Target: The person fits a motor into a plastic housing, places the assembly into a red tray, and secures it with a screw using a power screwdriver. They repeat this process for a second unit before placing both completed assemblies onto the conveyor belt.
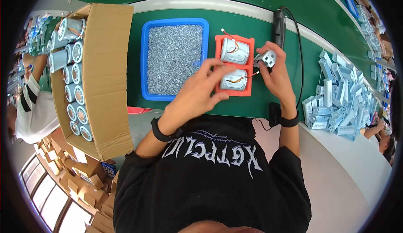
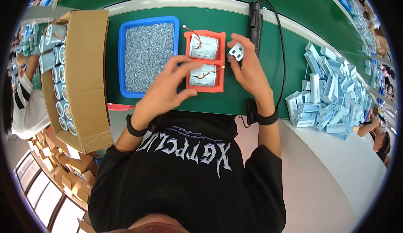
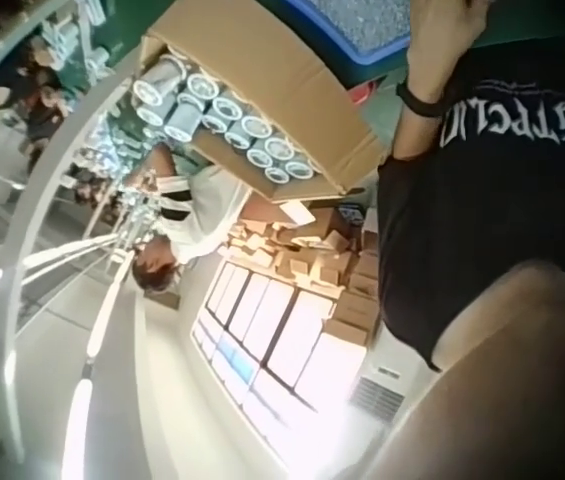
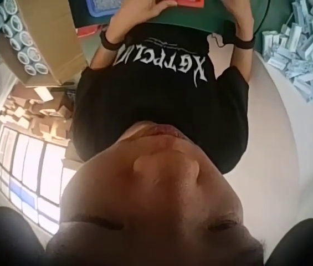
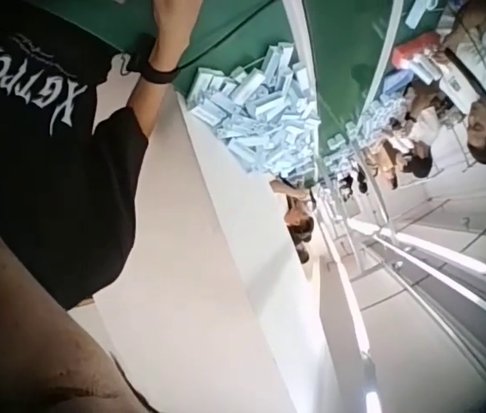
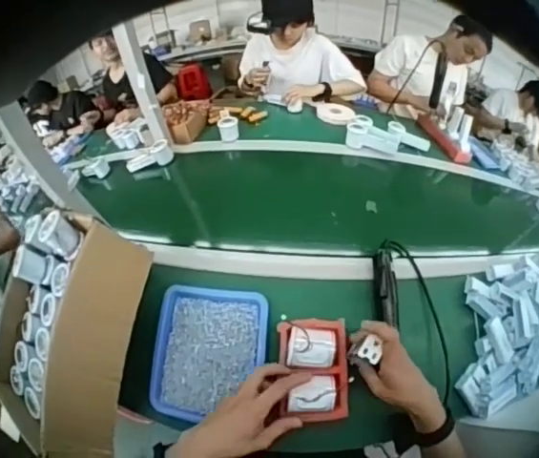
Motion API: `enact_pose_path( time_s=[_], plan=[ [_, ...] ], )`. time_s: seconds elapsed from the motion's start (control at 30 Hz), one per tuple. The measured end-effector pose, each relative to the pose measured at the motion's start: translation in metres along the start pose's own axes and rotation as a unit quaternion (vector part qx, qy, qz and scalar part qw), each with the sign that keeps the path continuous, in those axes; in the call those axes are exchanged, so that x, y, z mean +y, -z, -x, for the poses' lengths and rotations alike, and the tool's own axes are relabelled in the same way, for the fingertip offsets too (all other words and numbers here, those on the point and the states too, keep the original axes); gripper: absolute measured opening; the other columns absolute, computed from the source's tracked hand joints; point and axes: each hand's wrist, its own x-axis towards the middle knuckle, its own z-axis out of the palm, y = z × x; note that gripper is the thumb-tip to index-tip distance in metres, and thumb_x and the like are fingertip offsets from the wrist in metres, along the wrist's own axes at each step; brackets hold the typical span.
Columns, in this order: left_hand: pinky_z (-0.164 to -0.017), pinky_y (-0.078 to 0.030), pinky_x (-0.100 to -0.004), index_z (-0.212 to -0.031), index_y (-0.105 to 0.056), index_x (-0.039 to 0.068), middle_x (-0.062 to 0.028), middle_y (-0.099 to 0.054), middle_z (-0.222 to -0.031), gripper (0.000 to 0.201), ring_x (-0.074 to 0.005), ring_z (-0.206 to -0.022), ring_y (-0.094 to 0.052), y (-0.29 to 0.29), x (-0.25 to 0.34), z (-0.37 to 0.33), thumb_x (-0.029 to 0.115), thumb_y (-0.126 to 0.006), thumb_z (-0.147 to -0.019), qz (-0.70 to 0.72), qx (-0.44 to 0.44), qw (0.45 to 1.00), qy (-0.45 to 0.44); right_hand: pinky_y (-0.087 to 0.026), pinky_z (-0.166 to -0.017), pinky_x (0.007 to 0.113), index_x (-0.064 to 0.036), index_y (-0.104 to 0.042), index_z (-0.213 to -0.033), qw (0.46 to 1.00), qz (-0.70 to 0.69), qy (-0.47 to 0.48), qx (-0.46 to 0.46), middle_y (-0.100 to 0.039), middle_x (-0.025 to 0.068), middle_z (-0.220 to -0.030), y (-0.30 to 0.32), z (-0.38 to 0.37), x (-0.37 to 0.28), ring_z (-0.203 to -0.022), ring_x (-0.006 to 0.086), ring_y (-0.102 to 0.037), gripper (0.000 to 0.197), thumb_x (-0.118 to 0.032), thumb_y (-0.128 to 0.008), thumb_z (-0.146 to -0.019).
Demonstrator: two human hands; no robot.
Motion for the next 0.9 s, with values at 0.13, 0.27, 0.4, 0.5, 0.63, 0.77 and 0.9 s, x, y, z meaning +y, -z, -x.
enact_pose_path(
  time_s=[0.13, 0.27, 0.4, 0.5, 0.63, 0.77, 0.9],
  plan=[
    [-0.077, -0.049, -0.0373, -0.119, -0.058, 0.010, -0.0108, -0.053, -0.110, 0.043, -0.0290, -0.095, -0.054, 0.029, -0.007, -0.023, 0.011, -0.071, -0.078, -0.055, 0.082, 0.995, 0.032, -0.049, -0.086, 0.034, -0.0049, -0.034, -0.134, 0.997, -0.061, -0.044, 0.014, -0.060, 0.0124, -0.116, 0.011, 0.004, -0.007, -0.102, 0.0224, -0.061, 0.065, 0.008, -0.066, -0.079],
    [-0.074, -0.049, -0.0385, -0.110, -0.062, 0.006, -0.0111, -0.057, -0.102, 0.031, -0.0310, -0.095, -0.056, 0.015, -0.001, -0.046, 0.014, -0.068, -0.081, -0.154, 0.145, 0.975, -0.064, -0.050, -0.087, 0.033, -0.0032, -0.043, -0.129, 0.989, -0.014, -0.141, -0.033, -0.065, 0.0112, -0.111, 0.012, 0.003, -0.016, -0.099, 0.0225, -0.063, 0.059, 0.002, -0.071, -0.077],
    [-0.072, -0.051, -0.0345, -0.105, -0.065, 0.005, -0.0096, -0.062, -0.100, 0.022, -0.0279, -0.084, -0.061, 0.000, 0.000, -0.058, 0.006, -0.066, -0.083, -0.130, 0.161, 0.976, -0.064, -0.051, -0.087, 0.031, -0.0006, -0.049, -0.123, 0.983, 0.106, -0.119, -0.086, -0.067, 0.0097, -0.105, 0.009, 0.005, -0.017, -0.098, 0.0217, -0.065, 0.050, -0.002, -0.072, -0.079],
    [-0.064, -0.051, -0.0327, -0.098, -0.066, 0.002, -0.0100, -0.065, -0.092, 0.014, -0.0262, -0.073, -0.062, -0.006, -0.007, -0.061, 0.004, -0.064, -0.084, 0.024, 0.160, 0.982, -0.098, -0.051, -0.087, 0.033, 0.0000, -0.047, -0.122, 0.982, 0.031, -0.184, -0.026, -0.066, 0.0114, -0.107, 0.013, 0.002, -0.017, -0.100, 0.0227, -0.065, 0.049, -0.006, -0.073, -0.080],
    [-0.061, -0.050, -0.0359, -0.096, -0.066, 0.005, -0.0078, -0.067, -0.088, 0.013, -0.0281, -0.072, -0.063, -0.008, -0.011, -0.063, 0.011, -0.064, -0.085, 0.090, 0.086, 0.992, -0.035, -0.053, -0.086, 0.037, 0.0015, -0.044, -0.120, 0.953, -0.234, -0.079, 0.178, -0.062, 0.0168, -0.112, 0.015, -0.008, -0.024, -0.100, 0.0274, -0.065, 0.048, -0.014, -0.072, -0.084],
    [-0.060, -0.050, -0.0353, -0.092, -0.065, 0.005, -0.0087, -0.066, -0.082, 0.010, -0.0287, -0.071, -0.062, -0.010, -0.011, -0.063, 0.011, -0.064, -0.085, 0.075, 0.151, 0.979, -0.117, -0.053, -0.087, 0.040, 0.0007, -0.041, -0.122, 0.930, -0.343, 0.032, 0.131, -0.059, 0.0205, -0.114, 0.019, -0.033, -0.046, -0.101, 0.0324, -0.064, 0.052, -0.019, -0.072, -0.085],
    [-0.059, -0.050, -0.0346, -0.092, -0.066, 0.004, -0.0094, -0.065, -0.080, 0.011, -0.0279, -0.069, -0.062, -0.010, -0.010, -0.064, 0.011, -0.065, -0.084, 0.078, 0.144, 0.983, -0.084, -0.053, -0.087, 0.042, -0.0010, -0.041, -0.123, 0.972, -0.206, 0.099, 0.060, -0.058, 0.0207, -0.113, 0.018, -0.034, -0.047, -0.102, 0.0342, -0.064, 0.055, -0.024, -0.072, -0.085]
  ],
)
